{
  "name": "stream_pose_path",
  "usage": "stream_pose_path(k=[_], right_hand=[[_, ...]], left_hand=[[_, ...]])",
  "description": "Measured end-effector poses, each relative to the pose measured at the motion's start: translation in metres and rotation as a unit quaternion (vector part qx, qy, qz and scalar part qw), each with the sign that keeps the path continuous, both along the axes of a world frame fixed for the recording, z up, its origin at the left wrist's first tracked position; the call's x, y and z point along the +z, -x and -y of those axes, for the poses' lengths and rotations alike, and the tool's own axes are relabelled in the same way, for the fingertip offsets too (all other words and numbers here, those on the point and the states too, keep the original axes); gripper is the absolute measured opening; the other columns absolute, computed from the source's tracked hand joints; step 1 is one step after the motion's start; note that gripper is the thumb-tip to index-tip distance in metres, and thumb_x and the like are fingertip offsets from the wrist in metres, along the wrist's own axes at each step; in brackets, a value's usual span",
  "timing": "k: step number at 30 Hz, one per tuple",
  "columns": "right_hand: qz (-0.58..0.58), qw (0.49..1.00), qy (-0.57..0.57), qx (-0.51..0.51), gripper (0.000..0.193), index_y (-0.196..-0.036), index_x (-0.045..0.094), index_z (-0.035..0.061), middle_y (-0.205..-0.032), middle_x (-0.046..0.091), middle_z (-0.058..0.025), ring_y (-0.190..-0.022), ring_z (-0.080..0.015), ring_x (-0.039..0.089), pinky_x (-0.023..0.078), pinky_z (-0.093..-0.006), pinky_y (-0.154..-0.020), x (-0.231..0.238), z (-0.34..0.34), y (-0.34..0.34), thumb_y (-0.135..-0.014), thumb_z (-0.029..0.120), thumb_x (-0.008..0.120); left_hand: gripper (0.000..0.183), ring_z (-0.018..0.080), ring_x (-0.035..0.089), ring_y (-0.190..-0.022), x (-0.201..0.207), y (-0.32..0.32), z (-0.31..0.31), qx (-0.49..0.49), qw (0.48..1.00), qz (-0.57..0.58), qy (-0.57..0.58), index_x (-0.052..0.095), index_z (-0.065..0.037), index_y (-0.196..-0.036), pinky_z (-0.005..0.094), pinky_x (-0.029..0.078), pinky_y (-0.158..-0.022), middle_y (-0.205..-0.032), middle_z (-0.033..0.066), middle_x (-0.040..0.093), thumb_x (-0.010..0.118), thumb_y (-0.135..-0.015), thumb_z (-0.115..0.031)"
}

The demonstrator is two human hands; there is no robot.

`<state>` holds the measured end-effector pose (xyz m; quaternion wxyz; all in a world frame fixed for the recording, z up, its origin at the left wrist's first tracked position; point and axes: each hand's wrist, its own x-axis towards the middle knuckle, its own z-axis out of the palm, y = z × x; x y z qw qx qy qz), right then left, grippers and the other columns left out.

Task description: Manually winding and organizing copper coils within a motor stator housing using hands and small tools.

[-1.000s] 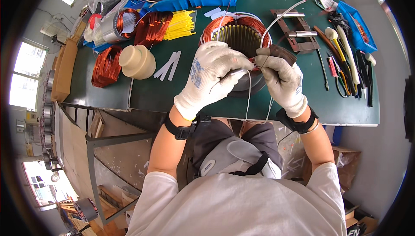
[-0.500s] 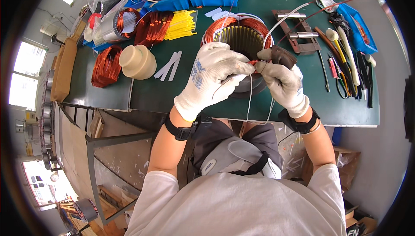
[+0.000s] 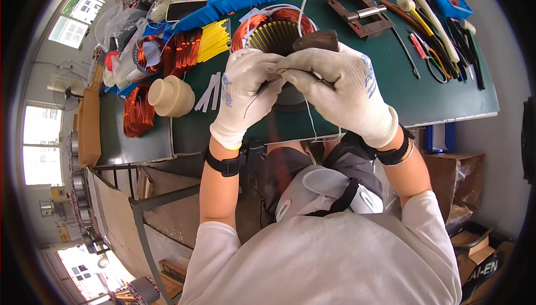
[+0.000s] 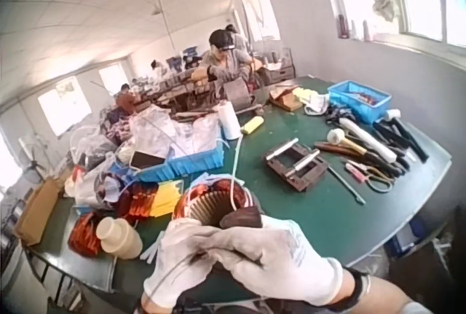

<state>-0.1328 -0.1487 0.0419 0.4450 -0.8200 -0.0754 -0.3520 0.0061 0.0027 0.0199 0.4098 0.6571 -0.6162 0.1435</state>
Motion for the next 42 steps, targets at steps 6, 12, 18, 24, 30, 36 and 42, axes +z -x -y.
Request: stream_pose_path(k=[6, 12, 18, 24, 30, 36, 42], right_hand=[[-0.135, 0.971, -0.035, -0.193, 0.043, -0.131, 0.058, 0.0007, -0.097, 0.064, -0.0233, -0.087, -0.0332, 0.067, 0.053, -0.0369, -0.075, -0.004, 0.031, 0.025, -0.089, 0.010, 0.064], [-0.078, 0.963, 0.113, -0.233, 0.049, -0.122, 0.068, 0.0109, -0.102, 0.063, -0.0279, -0.087, -0.0439, 0.063, 0.053, -0.0462, -0.077, -0.058, -0.009, 0.037, -0.077, -0.008, 0.057], [-0.049, 0.973, 0.123, -0.192, 0.027, -0.100, 0.071, 0.0091, -0.095, 0.068, -0.0177, -0.086, -0.0376, 0.064, 0.053, -0.0441, -0.075, -0.058, -0.022, 0.013, -0.075, -0.001, 0.065], [-0.285, 0.939, 0.190, 0.025, 0.023, -0.101, 0.072, 0.0139, -0.090, 0.067, -0.0179, -0.084, -0.0360, 0.063, 0.052, -0.0425, -0.075, 0.000, 0.014, 0.013, -0.079, 0.007, 0.068], [-0.099, 0.882, 0.460, -0.009, 0.040, -0.114, 0.062, 0.0123, -0.107, 0.065, -0.0164, -0.109, -0.0355, 0.059, 0.048, -0.0468, -0.091, 0.024, 0.041, -0.046, -0.077, 0.023, 0.071], [-0.420, 0.717, 0.540, 0.133, 0.054, -0.120, 0.067, 0.0099, -0.103, 0.069, -0.0133, -0.112, -0.0324, 0.059, 0.038, -0.0476, -0.099, 0.061, 0.026, -0.080, -0.075, 0.039, 0.066], [-0.298, 0.932, 0.189, 0.086, 0.077, -0.145, 0.051, 0.0103, -0.103, 0.066, -0.0228, -0.101, -0.0386, 0.056, 0.043, -0.0452, -0.093, 0.054, 0.039, -0.022, -0.072, 0.020, 0.073]], left_hand=[[0.017, 0.0262, 0.066, -0.091, 0.005, -0.002, -0.004, -0.020, 0.999, 0.007, -0.031, 0.075, -0.010, -0.091, 0.0358, 0.049, -0.086, -0.097, 0.0070, 0.073, 0.073, -0.076, -0.003], [0.017, 0.0261, 0.066, -0.091, 0.005, -0.004, -0.003, -0.018, 0.999, 0.035, -0.026, 0.074, -0.010, -0.091, 0.0368, 0.048, -0.087, -0.097, 0.0062, 0.073, 0.074, -0.075, -0.003], [0.020, 0.0270, 0.065, -0.093, 0.004, -0.005, -0.005, -0.015, 0.999, 0.028, -0.033, 0.075, -0.012, -0.092, 0.0380, 0.048, -0.090, -0.098, 0.0061, 0.073, 0.073, -0.075, -0.002], [0.024, 0.0270, 0.064, -0.093, 0.005, -0.014, -0.007, -0.041, 0.998, 0.029, -0.027, 0.075, -0.013, -0.092, 0.0393, 0.046, -0.092, -0.100, 0.0052, 0.073, 0.072, -0.071, -0.002], [0.020, 0.0269, 0.062, -0.092, 0.002, -0.016, -0.007, -0.050, 0.999, 0.009, -0.015, 0.074, -0.018, -0.094, 0.0405, 0.043, -0.093, -0.096, 0.0010, 0.071, 0.073, -0.077, -0.007], [0.020, 0.0274, 0.062, -0.092, -0.002, -0.014, -0.007, -0.049, 0.999, 0.009, 0.000, 0.075, -0.018, -0.095, 0.0402, 0.043, -0.092, -0.093, 0.0015, 0.069, 0.073, -0.077, -0.008], [0.019, 0.0278, 0.061, -0.092, -0.005, -0.015, -0.006, -0.047, 0.998, 0.035, 0.019, 0.075, -0.019, -0.095, 0.0412, 0.044, -0.092, -0.094, 0.0014, 0.069, 0.073, -0.077, -0.012]])
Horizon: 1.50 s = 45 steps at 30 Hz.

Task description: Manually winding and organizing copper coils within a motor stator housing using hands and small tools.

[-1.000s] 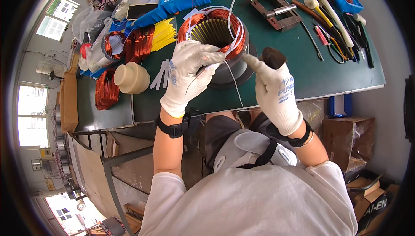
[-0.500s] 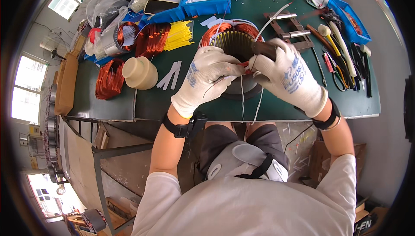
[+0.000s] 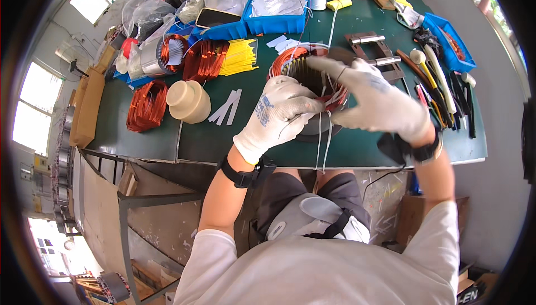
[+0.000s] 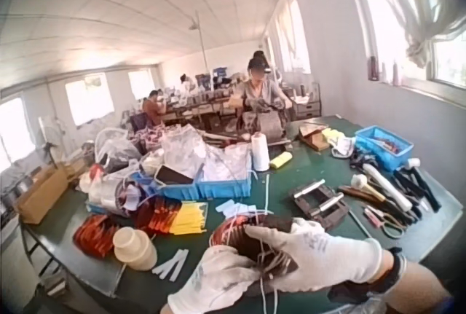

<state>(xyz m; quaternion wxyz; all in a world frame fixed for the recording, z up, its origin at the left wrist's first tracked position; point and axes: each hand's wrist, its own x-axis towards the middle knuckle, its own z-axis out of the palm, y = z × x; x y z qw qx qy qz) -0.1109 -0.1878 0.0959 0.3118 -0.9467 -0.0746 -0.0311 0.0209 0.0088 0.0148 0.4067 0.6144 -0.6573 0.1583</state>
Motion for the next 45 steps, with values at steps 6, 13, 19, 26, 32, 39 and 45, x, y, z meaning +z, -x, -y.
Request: stream_pose_path(k=[6, 13, 19, 26, 32, 39, 45], right_hand=[[0.219, 0.677, -0.701, 0.036, 0.008, -0.100, 0.061, 0.0107, -0.090, 0.060, -0.0078, -0.068, -0.0116, 0.056, 0.049, -0.0305, -0.060, -0.086, 0.006, 0.064, -0.094, 0.006, 0.065], [0.059, 0.883, -0.419, -0.202, 0.017, -0.110, 0.059, -0.0006, -0.089, 0.063, -0.0115, -0.080, -0.0228, 0.060, 0.048, -0.0311, -0.076, -0.101, -0.039, 0.057, -0.094, 0.006, 0.057], [0.223, 0.947, -0.199, -0.120, 0.023, -0.101, 0.067, 0.0000, -0.090, 0.068, -0.0110, -0.080, -0.0241, 0.063, 0.049, -0.0339, -0.073, -0.113, 0.005, 0.146, -0.095, 0.021, 0.064], [-0.476, 0.816, 0.204, -0.257, 0.023, -0.098, 0.076, 0.0051, -0.103, 0.074, -0.0185, -0.100, -0.0344, 0.070, 0.055, -0.0409, -0.088, -0.359, 0.034, 0.498, -0.091, 0.022, 0.062], [-0.680, 0.645, 0.082, -0.339, 0.038, -0.123, 0.070, 0.0170, -0.130, 0.064, -0.0174, -0.116, -0.0322, 0.064, 0.053, -0.0406, -0.097, -0.413, 0.018, 0.592, -0.091, 0.034, 0.057], [0.113, 0.891, -0.213, -0.384, 0.017, -0.106, 0.069, 0.0018, -0.084, 0.068, -0.0145, -0.074, -0.0279, 0.064, 0.051, -0.0357, -0.074, -0.237, -0.025, 0.180, -0.090, 0.008, 0.064], [0.005, 0.927, -0.361, -0.099, 0.022, -0.108, 0.072, 0.0001, -0.106, 0.067, -0.0139, -0.102, -0.0221, 0.061, 0.049, -0.0316, -0.091, -0.089, -0.062, 0.080, -0.094, 0.017, 0.067]], left_hand=[[0.021, 0.0265, 0.061, -0.093, -0.002, 0.000, -0.001, 0.001, 1.000, -0.017, -0.010, 0.074, -0.019, -0.096, 0.0412, 0.043, -0.092, -0.095, -0.0002, 0.070, 0.073, -0.078, -0.011], [0.022, 0.0261, 0.062, -0.093, 0.002, 0.004, -0.001, 0.018, 1.000, 0.000, -0.022, 0.073, -0.019, -0.097, 0.0416, 0.043, -0.092, -0.095, -0.0003, 0.069, 0.073, -0.078, -0.008], [0.021, 0.0251, 0.062, -0.091, 0.006, 0.004, -0.002, 0.004, 1.000, 0.000, -0.022, 0.074, -0.017, -0.096, 0.0403, 0.044, -0.090, -0.095, 0.0006, 0.070, 0.072, -0.077, -0.007], [0.022, 0.0246, 0.063, -0.090, 0.006, 0.001, -0.001, 0.006, 0.999, 0.012, -0.038, 0.074, -0.018, -0.097, 0.0407, 0.044, -0.089, -0.095, 0.0002, 0.070, 0.071, -0.078, -0.008], [0.025, 0.0236, 0.063, -0.090, 0.005, 0.002, 0.002, 0.010, 0.999, 0.017, -0.037, 0.074, -0.018, -0.097, 0.0400, 0.044, -0.090, -0.094, 0.0000, 0.070, 0.072, -0.074, -0.007], [0.025, 0.0225, 0.065, -0.090, 0.008, 0.006, 0.002, 0.020, 0.999, 0.008, -0.033, 0.074, -0.017, -0.098, 0.0400, 0.044, -0.091, -0.096, -0.0004, 0.072, 0.069, -0.076, -0.006], [0.020, 0.0211, 0.066, -0.087, 0.011, 0.007, 0.003, 0.013, 0.998, 0.014, -0.052, 0.075, -0.017, -0.098, 0.0376, 0.043, -0.085, -0.092, -0.0004, 0.072, 0.068, -0.081, -0.008]])
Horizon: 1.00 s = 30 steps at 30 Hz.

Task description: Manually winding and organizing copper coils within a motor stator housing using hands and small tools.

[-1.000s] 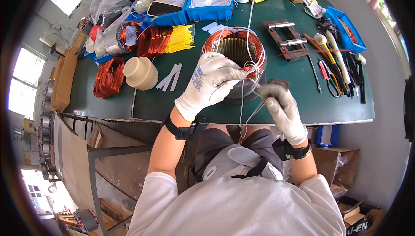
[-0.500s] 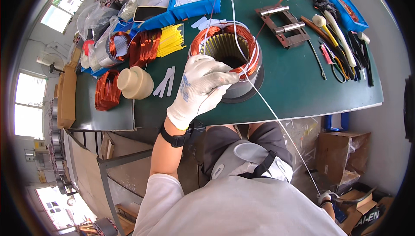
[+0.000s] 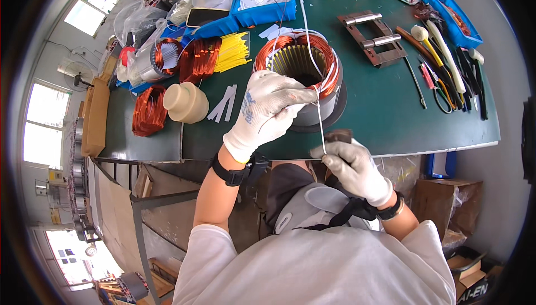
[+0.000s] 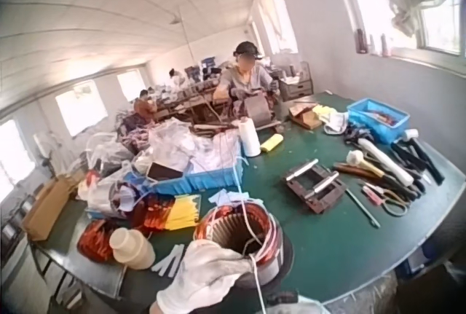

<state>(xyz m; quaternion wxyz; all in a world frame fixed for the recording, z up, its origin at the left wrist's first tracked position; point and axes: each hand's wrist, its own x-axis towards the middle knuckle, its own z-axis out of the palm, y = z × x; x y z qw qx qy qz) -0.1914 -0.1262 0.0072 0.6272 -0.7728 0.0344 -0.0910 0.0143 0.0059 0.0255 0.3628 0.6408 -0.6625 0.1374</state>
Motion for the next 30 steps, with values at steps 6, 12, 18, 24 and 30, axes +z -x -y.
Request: stream_pose_path(k=[6, 12, 18, 24, 30], right_hand=[[0.147, 0.801, -0.549, 0.188, 0.036, -0.090, 0.057, 0.0031, -0.059, 0.043, -0.0012, -0.051, -0.0116, 0.038, 0.031, -0.0275, -0.048, -0.010, 0.028, -0.039, -0.102, 0.037, 0.059], [0.130, 0.822, -0.544, 0.109, 0.034, -0.092, 0.058, -0.0054, -0.058, 0.036, 0.0023, -0.046, -0.0062, 0.029, 0.025, -0.0244, -0.045, -0.002, 0.005, -0.015, -0.098, 0.027, 0.063], [0.064, 0.943, -0.324, 0.047, 0.029, -0.092, 0.067, -0.0019, -0.083, 0.063, -0.0029, -0.066, -0.0060, 0.049, 0.041, -0.0233, -0.060, -0.007, 0.007, -0.004, -0.098, 0.025, 0.060], [0.071, 0.981, -0.180, 0.009, 0.026, -0.096, 0.067, -0.0036, -0.092, 0.068, -0.0092, -0.085, -0.0146, 0.061, 0.049, -0.0298, -0.077, -0.055, -0.003, -0.029, -0.099, 0.020, 0.055], [0.070, 0.980, -0.185, 0.034, 0.024, -0.097, 0.067, -0.0025, -0.094, 0.068, -0.0105, -0.089, -0.0173, 0.062, 0.049, -0.0324, -0.083, -0.075, -0.009, -0.032, -0.099, 0.018, 0.055]], left_hand=[[0.023, 0.0203, 0.066, -0.080, -0.001, -0.003, 0.003, -0.004, 1.000, 0.027, 0.012, 0.075, -0.018, -0.096, 0.0369, 0.044, -0.075, -0.089, -0.0015, 0.071, 0.069, -0.077, -0.007], [0.028, 0.0196, 0.065, -0.074, -0.005, -0.007, 0.005, -0.024, 0.997, 0.062, 0.042, 0.074, -0.020, -0.094, 0.0360, 0.044, -0.070, -0.088, -0.0030, 0.071, 0.072, -0.071, -0.004], [0.028, 0.0198, 0.065, -0.077, -0.007, -0.011, 0.004, -0.035, 0.997, 0.011, 0.062, 0.075, -0.020, -0.094, 0.0356, 0.044, -0.072, -0.090, -0.0027, 0.073, 0.074, -0.072, -0.003], [0.040, 0.0265, 0.061, -0.106, -0.014, -0.012, -0.008, 0.020, 0.999, 0.037, 0.029, 0.070, -0.015, -0.113, 0.0430, 0.042, -0.099, -0.117, 0.0059, 0.067, 0.079, -0.075, -0.021], [0.048, 0.0291, 0.054, -0.095, -0.019, 0.093, -0.039, 0.247, 0.905, 0.121, 0.324, 0.055, -0.003, -0.107, 0.0395, 0.049, -0.081, -0.108, 0.0146, 0.055, 0.076, -0.074, -0.030]])
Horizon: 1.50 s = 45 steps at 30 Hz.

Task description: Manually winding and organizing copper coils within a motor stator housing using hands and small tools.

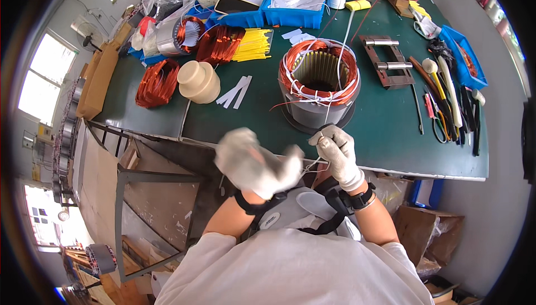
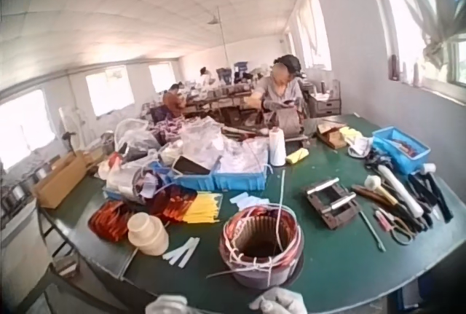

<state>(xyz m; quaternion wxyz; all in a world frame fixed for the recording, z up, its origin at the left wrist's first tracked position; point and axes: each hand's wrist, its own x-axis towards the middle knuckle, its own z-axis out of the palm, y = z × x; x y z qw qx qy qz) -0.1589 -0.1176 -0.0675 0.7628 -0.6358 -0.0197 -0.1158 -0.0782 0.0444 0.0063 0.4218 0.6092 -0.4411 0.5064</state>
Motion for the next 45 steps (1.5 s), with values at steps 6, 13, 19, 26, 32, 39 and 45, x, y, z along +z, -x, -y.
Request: stream_pose_path(k=[6, 13, 19, 26, 32, 39, 45], right_hand=[[-0.033, 0.985, -0.113, -0.127, 0.026, -0.104, 0.061, -0.0006, -0.087, 0.062, -0.0054, -0.088, -0.0168, 0.060, 0.049, -0.0326, -0.074, -0.016, -0.015, 0.004, -0.097, 0.025, 0.060], [0.048, 0.968, -0.244, 0.040, 0.032, -0.094, 0.061, -0.0019, -0.064, 0.043, 0.0017, -0.052, -0.0059, 0.034, 0.027, -0.0233, -0.048, 0.044, 0.016, 0.025, -0.098, 0.030, 0.060], [0.017, 0.981, -0.191, -0.023, 0.035, -0.090, 0.057, 0.0005, -0.063, 0.040, 0.0023, -0.050, -0.0052, 0.031, 0.025, -0.0240, -0.047, 0.087, 0.036, 0.020, -0.097, 0.034, 0.061], [-0.140, 0.815, 0.432, -0.360, 0.022, -0.109, 0.066, -0.0019, -0.098, 0.062, -0.0206, -0.074, -0.0310, 0.064, 0.051, -0.0340, -0.072, 0.068, 0.076, 0.019, -0.093, 0.009, 0.056], [0.029, 0.816, 0.479, -0.323, 0.047, -0.111, 0.070, 0.0032, -0.092, 0.063, -0.0206, -0.088, -0.0392, 0.061, 0.051, -0.0417, -0.077, 0.069, 0.038, 0.019, -0.070, -0.013, 0.055], [0.155, 0.810, 0.501, -0.263, 0.030, -0.096, 0.070, 0.0014, -0.085, 0.069, -0.0155, -0.061, -0.0307, 0.063, 0.051, -0.0369, -0.053, 0.068, 0.030, -0.015, -0.066, 0.001, 0.072], [0.112, 0.855, 0.506, -0.028, 0.038, -0.106, 0.071, 0.0045, -0.096, 0.069, -0.0191, -0.076, -0.0331, 0.066, 0.056, -0.0411, -0.068, 0.098, 0.064, -0.020, -0.069, 0.000, 0.070]], left_hand=[[0.048, 0.0322, 0.051, -0.128, 0.044, 0.005, 0.064, -0.172, 0.916, -0.021, -0.362, 0.059, -0.013, -0.130, 0.0497, 0.042, -0.110, -0.143, 0.0127, 0.051, 0.064, -0.083, -0.017], [0.037, 0.0382, 0.061, -0.101, 0.029, -0.051, 0.043, -0.156, 0.906, -0.166, -0.357, 0.058, -0.006, -0.119, 0.0480, 0.047, -0.093, -0.108, 0.0144, 0.065, 0.069, -0.084, -0.008], [0.034, 0.0309, 0.066, -0.096, 0.020, -0.062, 0.048, -0.175, 0.910, -0.154, -0.343, 0.067, -0.008, -0.109, 0.0410, 0.050, -0.086, -0.103, 0.0093, 0.071, 0.078, -0.077, -0.009], [0.019, 0.0293, 0.067, -0.092, 0.022, -0.072, 0.045, -0.180, 0.910, -0.162, -0.335, 0.072, -0.008, -0.097, 0.0385, 0.050, -0.084, -0.101, 0.0085, 0.073, 0.078, -0.079, -0.012], [0.012, 0.0283, 0.066, -0.095, 0.022, -0.079, 0.042, -0.175, 0.909, -0.122, -0.357, 0.073, -0.012, -0.092, 0.0414, 0.049, -0.089, -0.106, 0.0063, 0.073, 0.074, -0.081, -0.016], [0.040, 0.0271, 0.054, -0.092, 0.014, -0.077, 0.045, -0.151, 0.930, -0.136, -0.305, 0.077, -0.020, -0.094, 0.0438, 0.047, -0.088, -0.096, 0.0026, 0.052, 0.087, -0.056, -0.011], [0.042, 0.0236, 0.050, -0.091, 0.009, -0.076, 0.050, -0.149, 0.940, -0.171, -0.255, 0.079, -0.027, -0.089, 0.0467, 0.048, -0.089, -0.089, -0.0006, 0.046, 0.086, -0.052, -0.009]])
